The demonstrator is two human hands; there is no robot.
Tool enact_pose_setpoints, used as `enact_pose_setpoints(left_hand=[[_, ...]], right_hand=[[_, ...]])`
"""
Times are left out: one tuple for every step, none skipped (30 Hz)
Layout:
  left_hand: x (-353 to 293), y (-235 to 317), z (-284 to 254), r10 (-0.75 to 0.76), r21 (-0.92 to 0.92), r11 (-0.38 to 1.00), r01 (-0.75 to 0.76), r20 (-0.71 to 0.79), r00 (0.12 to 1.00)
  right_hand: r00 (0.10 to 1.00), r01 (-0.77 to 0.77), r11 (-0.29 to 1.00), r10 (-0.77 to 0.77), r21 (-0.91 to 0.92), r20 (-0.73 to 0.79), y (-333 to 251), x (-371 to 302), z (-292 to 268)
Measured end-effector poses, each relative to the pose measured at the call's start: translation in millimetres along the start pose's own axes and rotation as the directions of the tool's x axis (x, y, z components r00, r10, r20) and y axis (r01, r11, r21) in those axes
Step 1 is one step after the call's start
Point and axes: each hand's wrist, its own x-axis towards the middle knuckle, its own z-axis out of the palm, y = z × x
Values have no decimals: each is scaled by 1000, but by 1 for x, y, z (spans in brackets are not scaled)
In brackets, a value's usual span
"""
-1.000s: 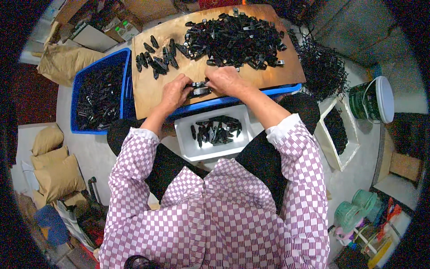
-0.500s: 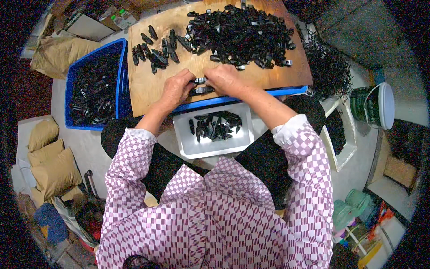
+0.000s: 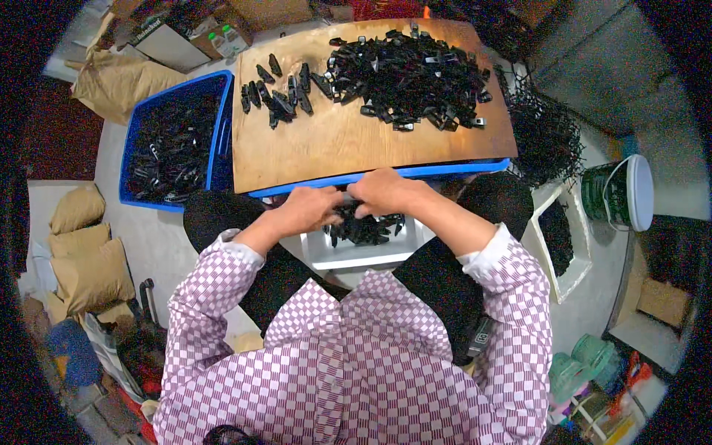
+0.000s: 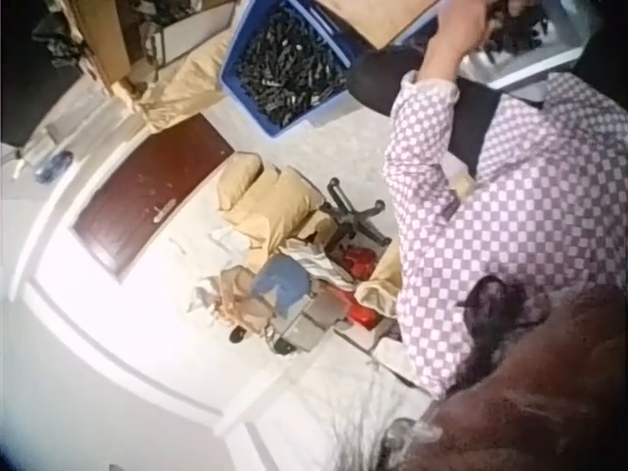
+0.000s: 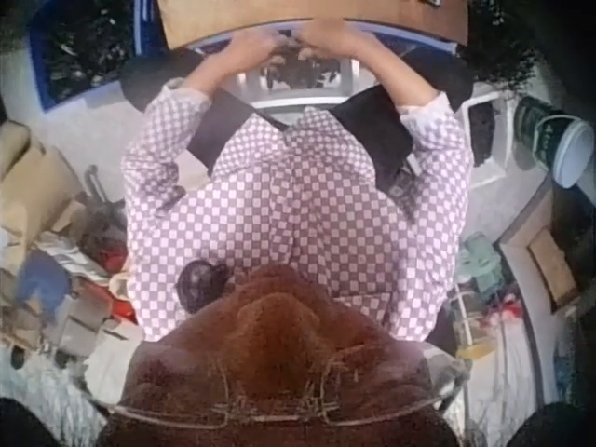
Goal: Inspecting small black plastic components and placing them into a sorting tray.
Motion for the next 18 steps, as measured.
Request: enact_pose_setpoints(left_hand=[[-1,-6,-2,-13,-25,1000,12,-42,999],[-1,-14,-5,-25,-51,998,21,-82,996],[0,-20,-10,-40,-78,996,31,-122,992],[7,-29,-18,-89,-103,993,64,-263,961],[18,-39,-27,-138,-133,987,91,-395,908],[28,-49,-37,-182,-91,983,157,-465,867],[38,-58,-45,-218,-54,973,224,-532,818],[48,-66,-50,-220,-56,973,224,-524,823],[57,-73,-55,-238,-25,962,273,-569,787],[63,-78,-57,-253,3,947,322,-614,748],[67,-79,-58,-254,-2,948,318,-607,753],[69,-81,-58,-265,46,934,355,-578,772],[71,-82,-58,-278,96,916,390,-548,789],[73,-83,-57,-293,147,895,421,-519,803],[73,-81,-55,-296,141,896,420,-514,805],[74,-74,-54,-309,176,886,428,-464,830],[74,-66,-52,-322,213,875,434,-414,852],[74,-59,-51,-334,253,863,437,-362,870]], right_hand=[[1000,3,1000,-3,-1,-6,5,0,1],[977,-17,1000,13,-18,-211,16,4,5],[914,-39,999,23,-30,-406,24,8,2],[812,-64,997,31,-36,-583,32,13,-1],[810,-63,997,31,-34,-586,41,19,-4],[736,-222,966,76,-134,-673,45,25,-11],[649,-385,899,102,-210,-754,49,31,-17],[651,-385,900,109,-203,-751,53,37,-17],[641,-418,881,112,-223,-759,58,43,-15],[632,-449,860,114,-243,-766,62,49,-12],[625,-482,835,116,-265,-772,64,51,-12],[629,-484,835,124,-262,-767,66,51,-12],[641,-484,832,126,-271,-758,67,52,-11],[652,-482,830,126,-280,-748,68,52,-11],[663,-479,828,125,-290,-738,68,52,-10],[666,-481,828,130,-289,-735,69,52,-10],[676,-478,832,144,-281,-723,70,51,-10],[683,-477,836,159,-270,-713,69,50,-10]])
